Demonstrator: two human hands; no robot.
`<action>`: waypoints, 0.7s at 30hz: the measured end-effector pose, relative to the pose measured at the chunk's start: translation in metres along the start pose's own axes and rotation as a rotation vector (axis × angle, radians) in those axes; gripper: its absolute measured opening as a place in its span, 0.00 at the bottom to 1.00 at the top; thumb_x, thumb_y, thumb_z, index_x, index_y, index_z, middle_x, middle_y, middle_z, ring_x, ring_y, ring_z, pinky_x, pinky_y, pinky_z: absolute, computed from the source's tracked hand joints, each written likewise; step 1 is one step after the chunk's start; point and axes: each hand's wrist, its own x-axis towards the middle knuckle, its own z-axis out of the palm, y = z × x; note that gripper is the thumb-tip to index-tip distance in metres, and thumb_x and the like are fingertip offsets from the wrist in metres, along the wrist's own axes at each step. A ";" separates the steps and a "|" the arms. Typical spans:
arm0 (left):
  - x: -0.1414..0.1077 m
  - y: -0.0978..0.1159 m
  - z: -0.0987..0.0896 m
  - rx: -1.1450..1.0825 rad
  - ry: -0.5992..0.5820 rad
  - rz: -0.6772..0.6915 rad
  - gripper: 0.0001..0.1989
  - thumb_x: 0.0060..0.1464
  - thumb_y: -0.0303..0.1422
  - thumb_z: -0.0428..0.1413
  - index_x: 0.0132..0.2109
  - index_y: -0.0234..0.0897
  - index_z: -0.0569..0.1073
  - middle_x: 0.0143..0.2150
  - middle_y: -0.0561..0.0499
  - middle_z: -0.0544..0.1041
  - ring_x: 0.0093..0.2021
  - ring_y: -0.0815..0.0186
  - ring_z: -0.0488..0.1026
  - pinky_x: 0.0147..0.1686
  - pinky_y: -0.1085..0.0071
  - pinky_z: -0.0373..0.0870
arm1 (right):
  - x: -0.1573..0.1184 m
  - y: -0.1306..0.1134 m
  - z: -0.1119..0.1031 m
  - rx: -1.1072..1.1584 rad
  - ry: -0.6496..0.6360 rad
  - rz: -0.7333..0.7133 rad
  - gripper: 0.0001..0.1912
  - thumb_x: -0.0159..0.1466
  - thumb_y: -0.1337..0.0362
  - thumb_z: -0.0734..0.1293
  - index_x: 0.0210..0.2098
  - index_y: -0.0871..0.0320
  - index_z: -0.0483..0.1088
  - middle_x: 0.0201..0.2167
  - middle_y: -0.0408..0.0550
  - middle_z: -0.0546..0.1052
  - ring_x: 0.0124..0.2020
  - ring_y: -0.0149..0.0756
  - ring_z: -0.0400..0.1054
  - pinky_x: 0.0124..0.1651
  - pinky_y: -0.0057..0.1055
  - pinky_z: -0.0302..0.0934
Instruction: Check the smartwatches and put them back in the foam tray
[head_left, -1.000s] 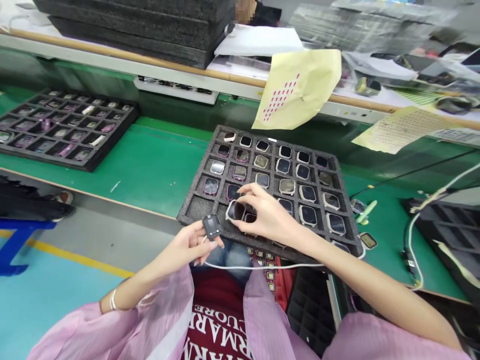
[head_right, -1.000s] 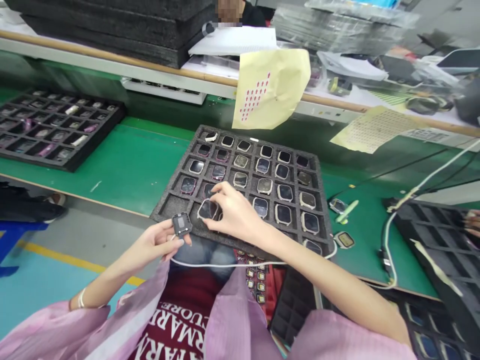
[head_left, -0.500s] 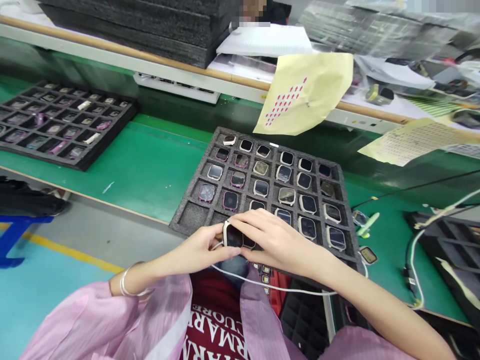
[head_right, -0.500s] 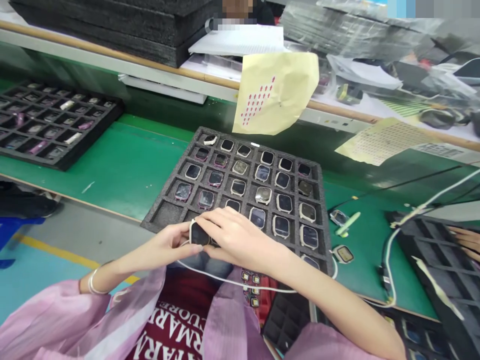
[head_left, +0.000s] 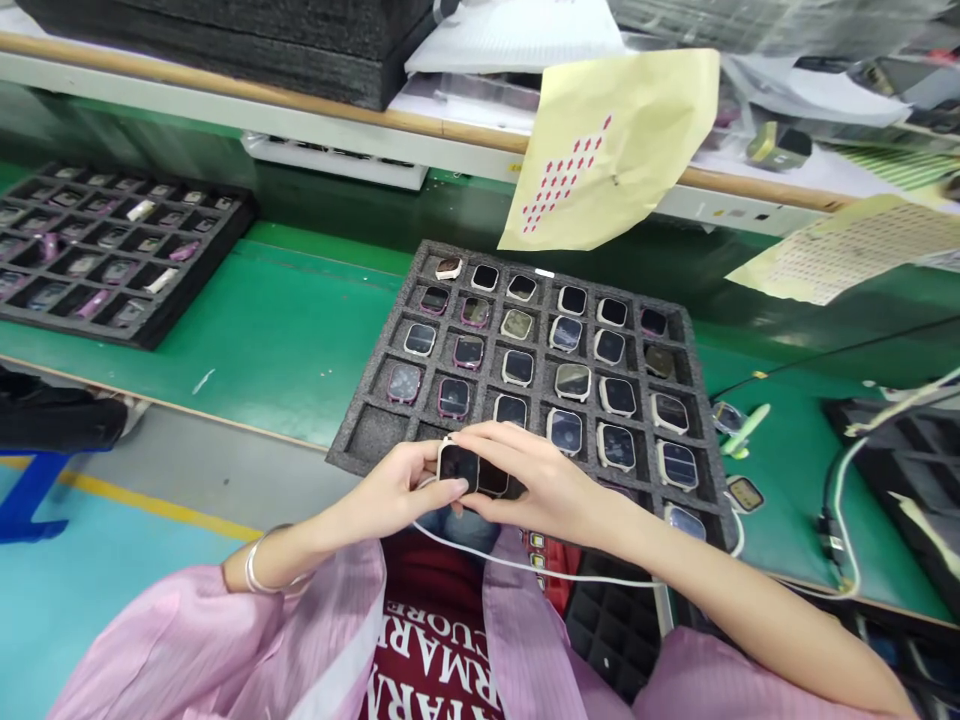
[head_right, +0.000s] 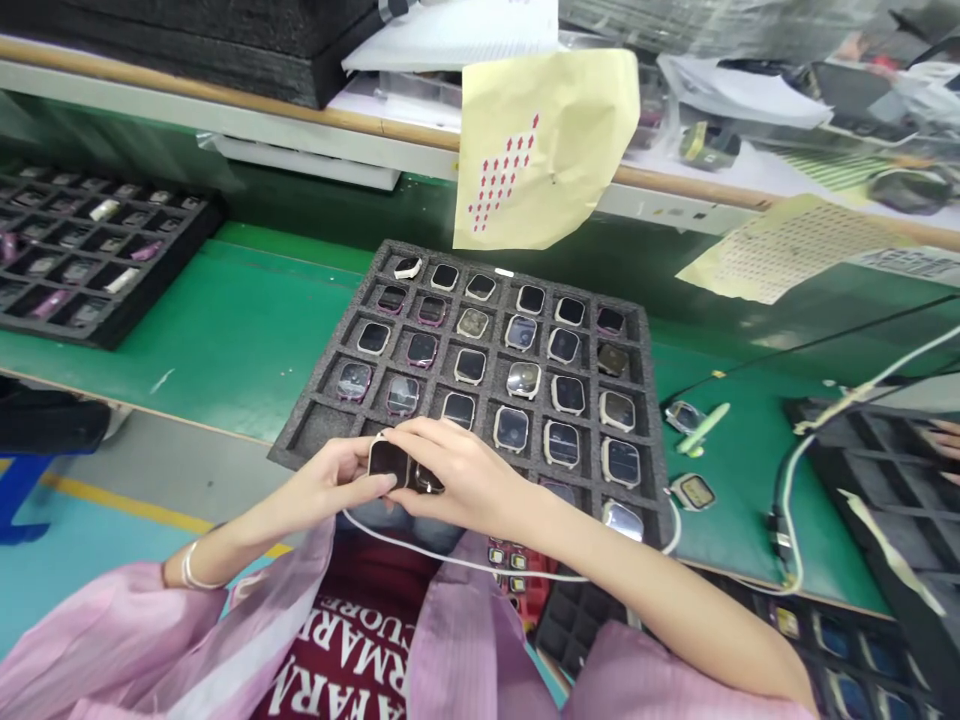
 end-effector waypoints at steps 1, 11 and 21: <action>0.000 -0.001 0.000 -0.005 0.000 -0.001 0.13 0.56 0.36 0.58 0.44 0.30 0.71 0.33 0.49 0.75 0.33 0.66 0.73 0.35 0.72 0.68 | 0.000 0.001 0.001 0.017 0.008 -0.007 0.22 0.63 0.63 0.69 0.55 0.60 0.64 0.47 0.55 0.74 0.45 0.42 0.71 0.46 0.39 0.69; 0.000 -0.001 -0.003 0.026 -0.029 -0.004 0.12 0.57 0.37 0.57 0.42 0.31 0.71 0.32 0.49 0.74 0.33 0.66 0.72 0.34 0.71 0.67 | 0.000 0.002 0.005 0.033 0.048 -0.029 0.23 0.63 0.63 0.69 0.56 0.60 0.64 0.46 0.56 0.74 0.44 0.41 0.70 0.45 0.39 0.69; -0.004 -0.006 -0.002 0.009 -0.026 -0.006 0.13 0.58 0.35 0.56 0.46 0.30 0.70 0.35 0.49 0.73 0.34 0.66 0.71 0.35 0.71 0.66 | 0.001 -0.001 0.003 0.050 0.033 -0.028 0.23 0.63 0.63 0.69 0.55 0.62 0.65 0.46 0.57 0.74 0.45 0.41 0.70 0.46 0.39 0.68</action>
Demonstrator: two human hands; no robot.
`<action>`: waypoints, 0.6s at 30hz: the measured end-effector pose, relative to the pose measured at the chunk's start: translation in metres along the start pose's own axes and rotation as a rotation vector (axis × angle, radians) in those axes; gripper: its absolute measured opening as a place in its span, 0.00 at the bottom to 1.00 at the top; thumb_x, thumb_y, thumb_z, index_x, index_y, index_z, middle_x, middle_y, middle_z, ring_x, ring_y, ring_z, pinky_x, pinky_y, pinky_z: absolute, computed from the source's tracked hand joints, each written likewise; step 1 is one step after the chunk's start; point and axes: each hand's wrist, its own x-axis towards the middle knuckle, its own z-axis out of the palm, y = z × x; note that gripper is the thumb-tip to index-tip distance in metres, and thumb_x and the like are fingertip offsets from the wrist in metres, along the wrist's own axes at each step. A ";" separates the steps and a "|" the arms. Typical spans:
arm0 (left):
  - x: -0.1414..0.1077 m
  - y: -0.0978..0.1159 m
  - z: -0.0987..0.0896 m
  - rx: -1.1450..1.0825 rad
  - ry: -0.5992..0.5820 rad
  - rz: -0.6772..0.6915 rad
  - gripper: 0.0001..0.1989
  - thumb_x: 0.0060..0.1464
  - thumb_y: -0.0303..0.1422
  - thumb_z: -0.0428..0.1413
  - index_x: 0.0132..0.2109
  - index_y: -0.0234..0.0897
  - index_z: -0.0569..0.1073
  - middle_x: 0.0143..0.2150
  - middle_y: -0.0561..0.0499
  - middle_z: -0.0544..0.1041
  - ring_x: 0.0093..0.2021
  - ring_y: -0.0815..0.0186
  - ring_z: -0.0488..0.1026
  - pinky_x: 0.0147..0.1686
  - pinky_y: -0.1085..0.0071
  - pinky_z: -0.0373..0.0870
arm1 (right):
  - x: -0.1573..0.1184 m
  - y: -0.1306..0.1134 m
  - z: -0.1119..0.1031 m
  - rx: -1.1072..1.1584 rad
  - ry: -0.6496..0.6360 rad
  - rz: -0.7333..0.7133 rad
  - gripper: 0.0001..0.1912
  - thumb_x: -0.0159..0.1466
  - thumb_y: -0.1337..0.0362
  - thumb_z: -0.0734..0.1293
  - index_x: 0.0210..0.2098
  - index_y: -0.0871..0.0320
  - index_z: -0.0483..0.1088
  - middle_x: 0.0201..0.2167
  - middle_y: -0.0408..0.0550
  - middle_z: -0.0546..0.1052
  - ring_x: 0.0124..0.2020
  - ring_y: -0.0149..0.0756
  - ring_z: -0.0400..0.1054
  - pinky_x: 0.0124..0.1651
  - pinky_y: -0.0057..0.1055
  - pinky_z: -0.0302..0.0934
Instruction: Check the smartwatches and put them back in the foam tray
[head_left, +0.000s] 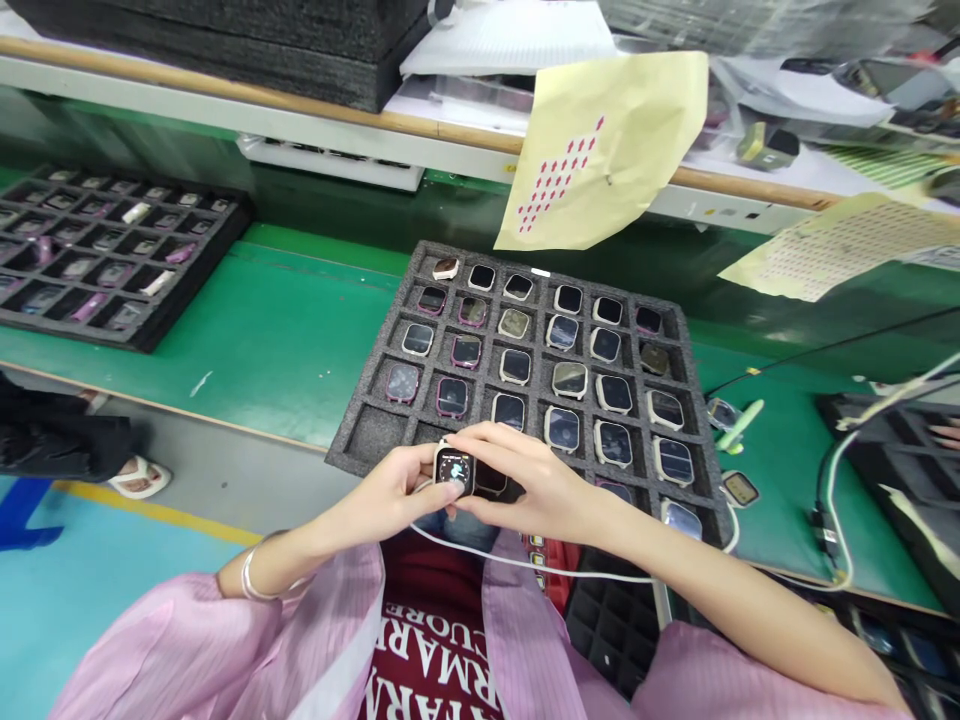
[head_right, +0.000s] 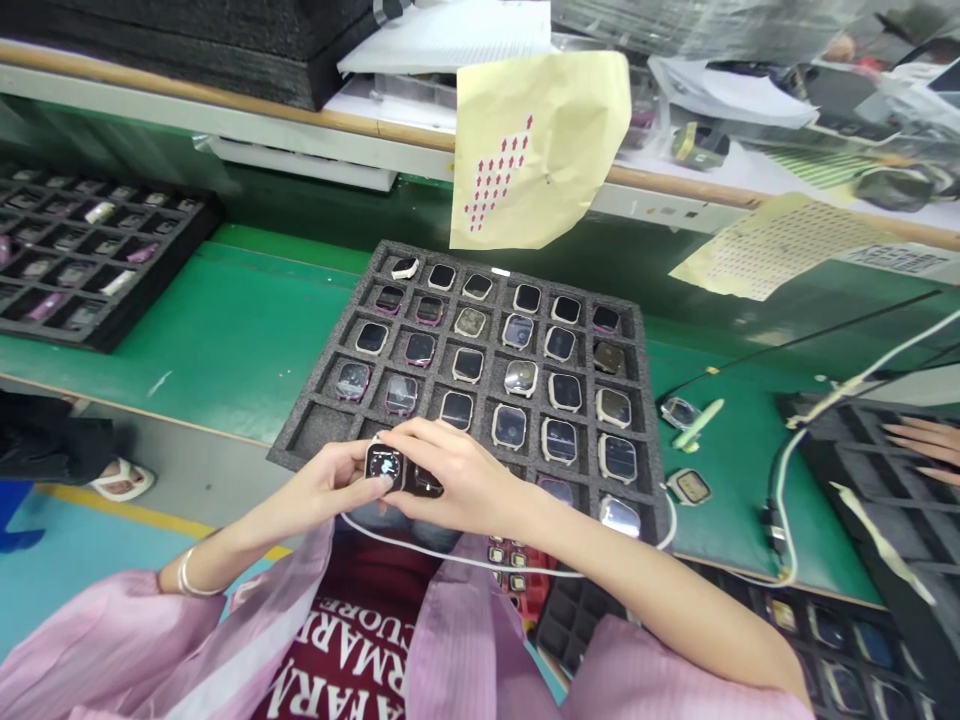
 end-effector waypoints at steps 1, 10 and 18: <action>0.000 -0.001 0.000 0.005 0.005 0.003 0.13 0.58 0.35 0.56 0.46 0.30 0.70 0.35 0.49 0.73 0.34 0.67 0.70 0.35 0.71 0.65 | 0.000 0.000 0.000 -0.006 0.002 -0.007 0.24 0.63 0.62 0.69 0.56 0.62 0.64 0.46 0.57 0.74 0.45 0.42 0.70 0.46 0.39 0.68; -0.006 -0.007 0.005 0.135 0.069 0.014 0.15 0.60 0.39 0.54 0.48 0.33 0.69 0.34 0.52 0.68 0.32 0.69 0.63 0.32 0.73 0.61 | 0.002 -0.006 -0.006 -0.189 -0.066 0.018 0.20 0.63 0.58 0.69 0.51 0.61 0.67 0.47 0.57 0.72 0.47 0.45 0.68 0.49 0.43 0.65; -0.039 -0.019 0.005 0.177 -0.243 -0.135 0.17 0.55 0.38 0.59 0.48 0.36 0.66 0.33 0.54 0.64 0.28 0.71 0.59 0.27 0.74 0.57 | 0.018 0.001 0.008 -0.157 0.044 0.196 0.20 0.58 0.60 0.73 0.45 0.62 0.69 0.41 0.53 0.71 0.43 0.43 0.68 0.46 0.40 0.64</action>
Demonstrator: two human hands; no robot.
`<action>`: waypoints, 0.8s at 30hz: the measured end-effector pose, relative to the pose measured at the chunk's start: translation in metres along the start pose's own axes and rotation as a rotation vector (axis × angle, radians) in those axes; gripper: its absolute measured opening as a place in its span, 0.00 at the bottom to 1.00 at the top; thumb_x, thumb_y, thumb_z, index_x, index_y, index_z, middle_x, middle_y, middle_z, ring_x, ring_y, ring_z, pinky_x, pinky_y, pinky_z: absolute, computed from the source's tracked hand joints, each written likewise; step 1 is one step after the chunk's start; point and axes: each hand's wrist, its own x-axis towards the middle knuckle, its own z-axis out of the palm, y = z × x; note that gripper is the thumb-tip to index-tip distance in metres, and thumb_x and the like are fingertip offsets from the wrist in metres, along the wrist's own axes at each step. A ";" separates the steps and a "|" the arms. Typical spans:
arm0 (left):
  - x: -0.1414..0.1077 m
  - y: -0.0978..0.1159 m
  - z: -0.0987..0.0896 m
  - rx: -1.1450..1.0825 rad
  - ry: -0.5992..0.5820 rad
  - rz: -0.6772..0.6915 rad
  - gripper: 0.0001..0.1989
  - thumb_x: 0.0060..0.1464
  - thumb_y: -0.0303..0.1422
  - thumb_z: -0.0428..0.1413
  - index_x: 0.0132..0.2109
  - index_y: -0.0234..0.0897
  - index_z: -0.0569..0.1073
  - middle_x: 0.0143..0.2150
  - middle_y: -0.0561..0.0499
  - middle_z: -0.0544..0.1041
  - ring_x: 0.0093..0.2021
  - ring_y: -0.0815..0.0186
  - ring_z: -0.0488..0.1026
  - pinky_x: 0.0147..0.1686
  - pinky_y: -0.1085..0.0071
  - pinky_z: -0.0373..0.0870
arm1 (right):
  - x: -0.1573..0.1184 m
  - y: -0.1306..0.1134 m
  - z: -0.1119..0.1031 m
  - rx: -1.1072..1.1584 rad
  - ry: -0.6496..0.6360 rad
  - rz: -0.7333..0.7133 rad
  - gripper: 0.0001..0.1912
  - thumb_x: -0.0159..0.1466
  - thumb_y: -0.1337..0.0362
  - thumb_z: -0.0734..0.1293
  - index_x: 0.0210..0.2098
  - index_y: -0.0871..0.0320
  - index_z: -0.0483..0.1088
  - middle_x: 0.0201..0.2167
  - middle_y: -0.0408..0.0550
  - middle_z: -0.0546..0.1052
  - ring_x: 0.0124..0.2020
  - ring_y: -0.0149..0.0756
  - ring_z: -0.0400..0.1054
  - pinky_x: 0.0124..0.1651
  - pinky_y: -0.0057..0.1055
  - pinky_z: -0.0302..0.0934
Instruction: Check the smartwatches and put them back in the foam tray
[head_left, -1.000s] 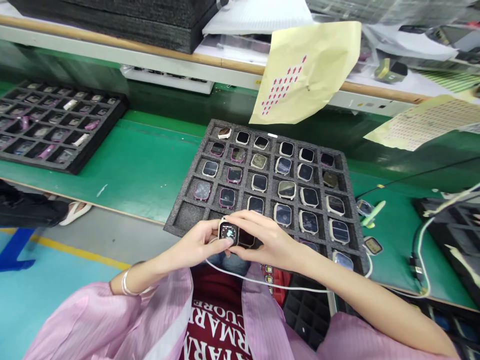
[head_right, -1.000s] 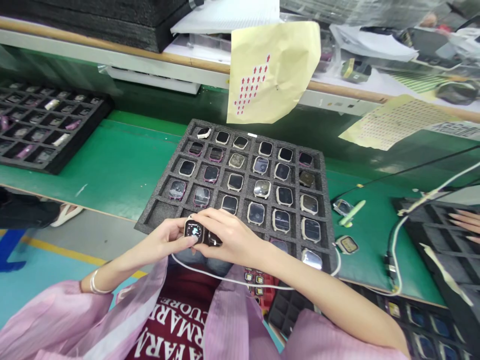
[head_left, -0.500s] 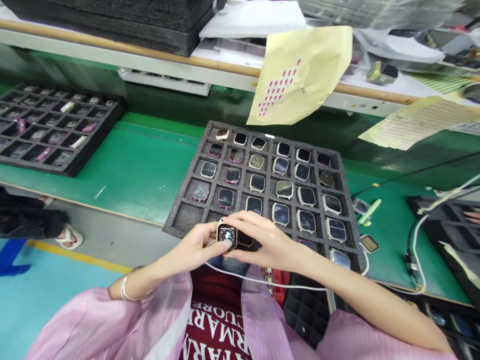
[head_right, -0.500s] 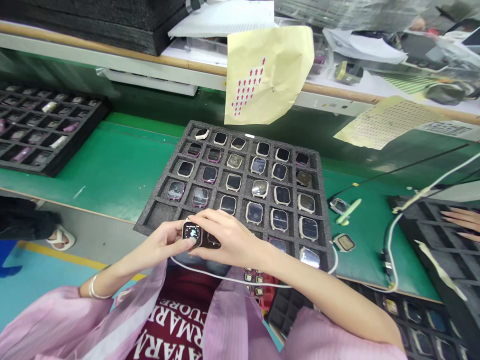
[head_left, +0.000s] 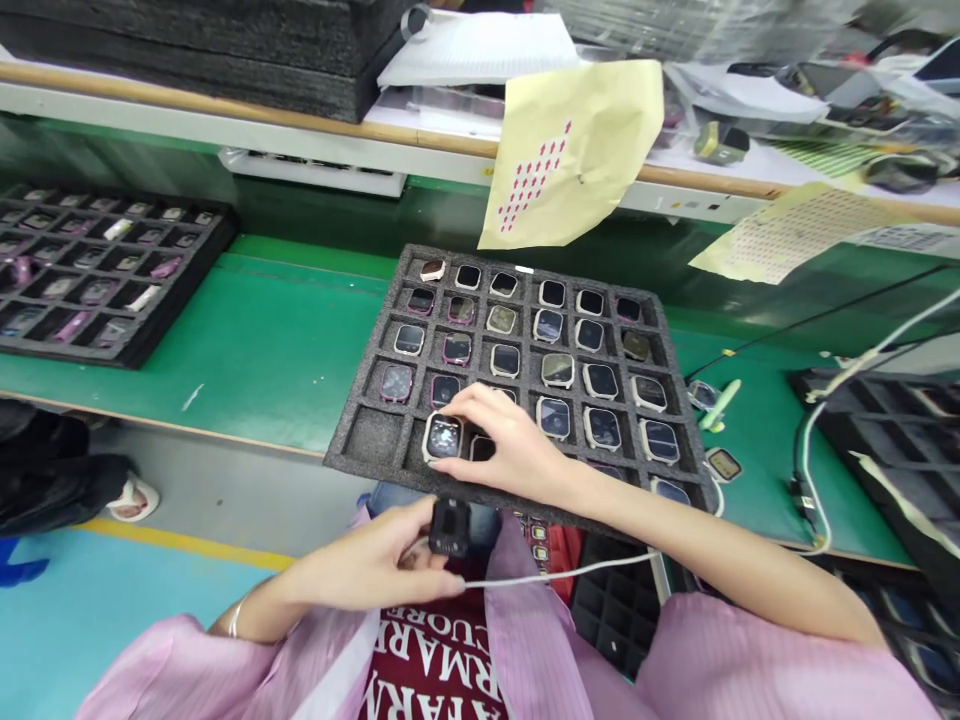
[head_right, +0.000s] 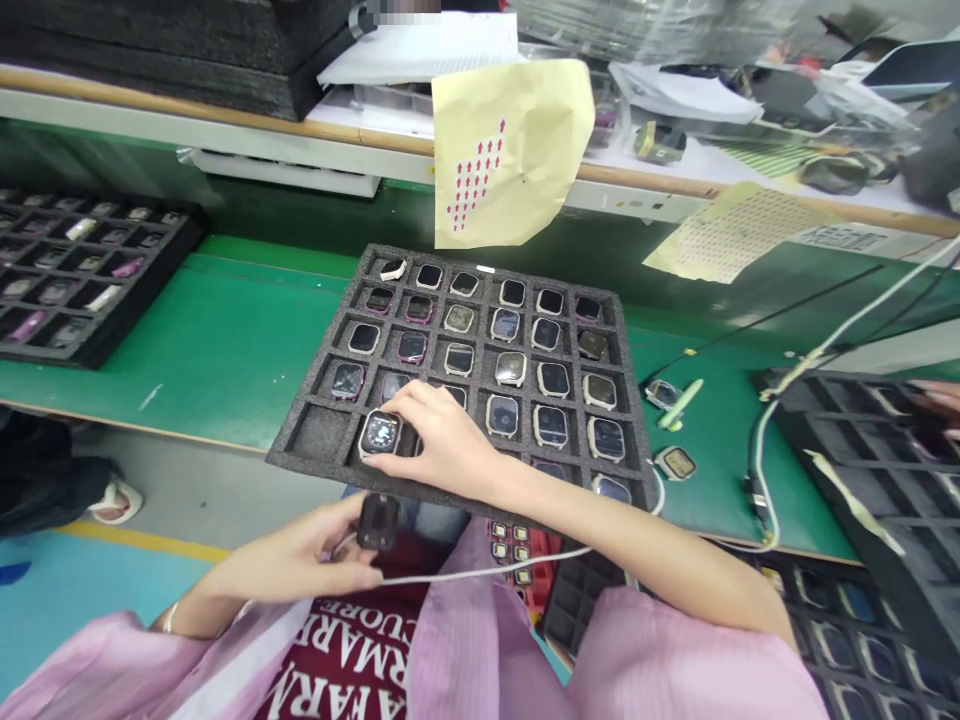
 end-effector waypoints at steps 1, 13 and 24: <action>-0.001 0.001 0.001 0.001 -0.102 -0.012 0.16 0.55 0.37 0.59 0.46 0.36 0.66 0.32 0.54 0.65 0.27 0.71 0.59 0.26 0.74 0.57 | 0.000 -0.001 0.003 -0.085 -0.049 -0.006 0.20 0.58 0.60 0.73 0.45 0.63 0.69 0.41 0.55 0.71 0.43 0.45 0.67 0.46 0.42 0.63; 0.014 0.020 -0.012 -0.251 0.260 0.146 0.19 0.55 0.36 0.60 0.52 0.37 0.67 0.35 0.53 0.66 0.27 0.74 0.57 0.27 0.75 0.56 | -0.030 -0.011 -0.023 -0.511 -0.258 0.070 0.14 0.57 0.64 0.74 0.39 0.64 0.71 0.40 0.57 0.70 0.41 0.49 0.66 0.40 0.43 0.62; 0.040 0.031 -0.014 -0.232 0.176 0.130 0.17 0.53 0.32 0.61 0.47 0.35 0.65 0.36 0.54 0.66 0.25 0.77 0.57 0.23 0.76 0.53 | -0.030 0.012 -0.050 0.100 -0.066 0.116 0.15 0.57 0.62 0.73 0.42 0.57 0.71 0.46 0.51 0.70 0.48 0.42 0.68 0.52 0.40 0.64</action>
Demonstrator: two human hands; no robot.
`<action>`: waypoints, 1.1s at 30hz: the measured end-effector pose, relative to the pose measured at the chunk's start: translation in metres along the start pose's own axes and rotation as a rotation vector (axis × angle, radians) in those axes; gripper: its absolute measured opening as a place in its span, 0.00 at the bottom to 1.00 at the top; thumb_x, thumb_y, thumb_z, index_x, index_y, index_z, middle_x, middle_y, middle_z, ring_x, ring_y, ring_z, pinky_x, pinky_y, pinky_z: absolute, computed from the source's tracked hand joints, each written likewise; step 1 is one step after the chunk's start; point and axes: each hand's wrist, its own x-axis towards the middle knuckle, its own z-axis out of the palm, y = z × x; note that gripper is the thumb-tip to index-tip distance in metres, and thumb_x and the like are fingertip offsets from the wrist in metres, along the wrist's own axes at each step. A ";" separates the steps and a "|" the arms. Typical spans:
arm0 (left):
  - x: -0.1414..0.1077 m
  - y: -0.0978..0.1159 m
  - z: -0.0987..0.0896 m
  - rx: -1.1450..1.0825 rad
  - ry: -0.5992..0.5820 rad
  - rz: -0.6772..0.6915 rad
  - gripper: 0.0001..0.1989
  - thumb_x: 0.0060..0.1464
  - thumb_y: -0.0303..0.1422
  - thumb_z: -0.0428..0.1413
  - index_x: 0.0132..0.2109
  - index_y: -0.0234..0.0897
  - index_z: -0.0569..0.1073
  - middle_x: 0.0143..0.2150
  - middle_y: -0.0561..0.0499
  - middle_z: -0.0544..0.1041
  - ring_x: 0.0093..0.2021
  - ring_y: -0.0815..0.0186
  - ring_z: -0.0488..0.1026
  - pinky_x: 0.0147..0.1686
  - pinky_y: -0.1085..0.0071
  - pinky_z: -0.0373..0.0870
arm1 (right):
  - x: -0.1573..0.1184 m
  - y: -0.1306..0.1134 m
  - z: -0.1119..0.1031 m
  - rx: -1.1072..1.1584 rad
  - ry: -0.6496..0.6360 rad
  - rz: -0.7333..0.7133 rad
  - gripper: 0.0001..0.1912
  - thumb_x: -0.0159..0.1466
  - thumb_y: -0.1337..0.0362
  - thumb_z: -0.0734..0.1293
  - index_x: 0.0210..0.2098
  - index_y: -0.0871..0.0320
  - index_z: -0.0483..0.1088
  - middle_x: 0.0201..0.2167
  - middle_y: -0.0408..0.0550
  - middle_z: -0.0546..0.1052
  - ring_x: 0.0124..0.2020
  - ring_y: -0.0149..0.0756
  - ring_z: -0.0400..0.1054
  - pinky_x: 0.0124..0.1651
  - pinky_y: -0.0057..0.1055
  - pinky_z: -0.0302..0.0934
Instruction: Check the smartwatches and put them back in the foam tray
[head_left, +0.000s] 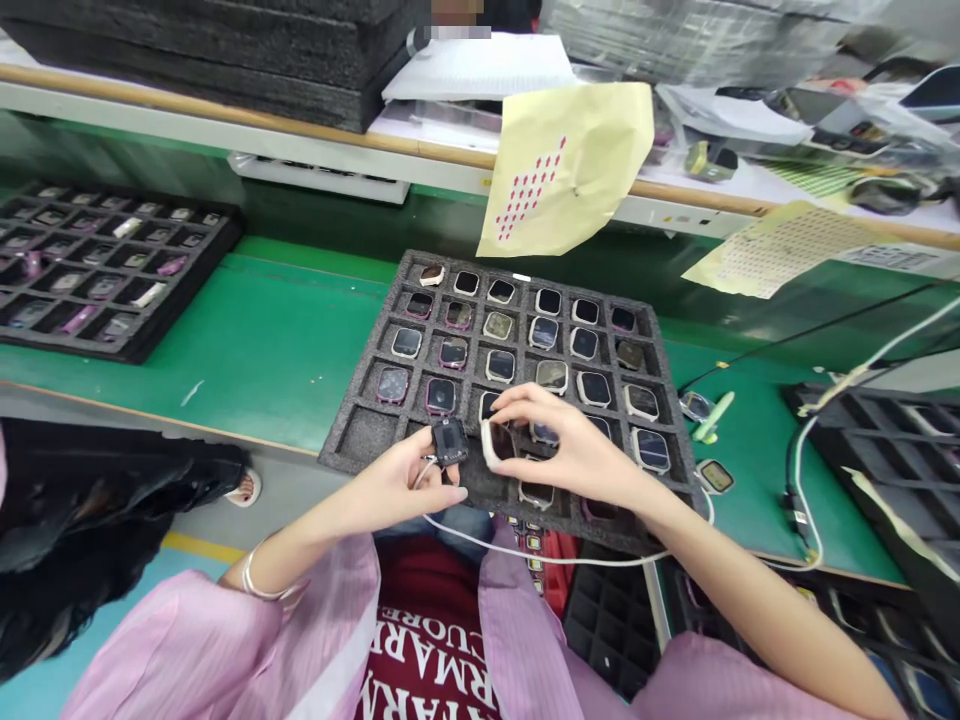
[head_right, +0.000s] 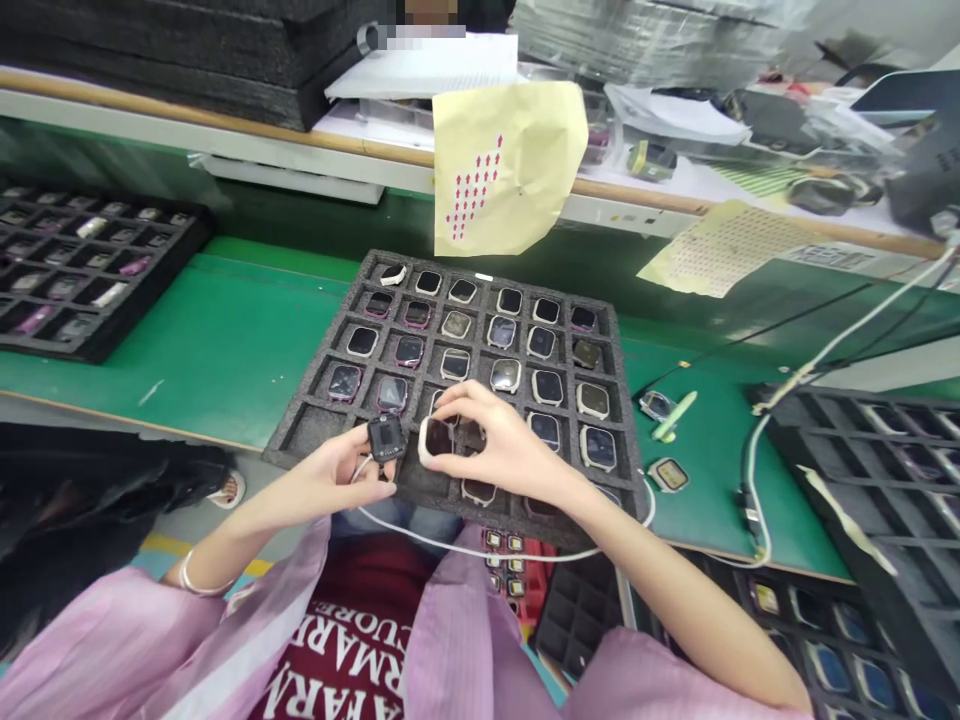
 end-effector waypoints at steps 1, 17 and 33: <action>0.001 0.001 0.000 0.011 -0.009 -0.009 0.16 0.53 0.32 0.61 0.47 0.35 0.65 0.35 0.54 0.66 0.25 0.76 0.57 0.23 0.76 0.53 | 0.000 -0.002 -0.004 0.038 0.051 -0.014 0.15 0.57 0.62 0.73 0.43 0.56 0.71 0.46 0.51 0.70 0.48 0.42 0.68 0.53 0.40 0.64; 0.016 -0.012 0.018 0.052 0.089 0.041 0.13 0.58 0.37 0.56 0.45 0.32 0.68 0.31 0.53 0.71 0.30 0.69 0.69 0.31 0.73 0.66 | -0.004 -0.009 0.021 -0.217 -0.017 -0.199 0.20 0.64 0.61 0.68 0.53 0.60 0.64 0.47 0.54 0.75 0.47 0.45 0.70 0.48 0.43 0.64; 0.009 -0.016 0.016 0.159 0.012 0.037 0.14 0.59 0.38 0.54 0.47 0.31 0.69 0.34 0.51 0.68 0.32 0.66 0.67 0.35 0.69 0.65 | -0.014 -0.007 0.038 -0.074 0.086 -0.139 0.19 0.57 0.61 0.73 0.46 0.57 0.68 0.40 0.47 0.78 0.41 0.39 0.71 0.46 0.38 0.63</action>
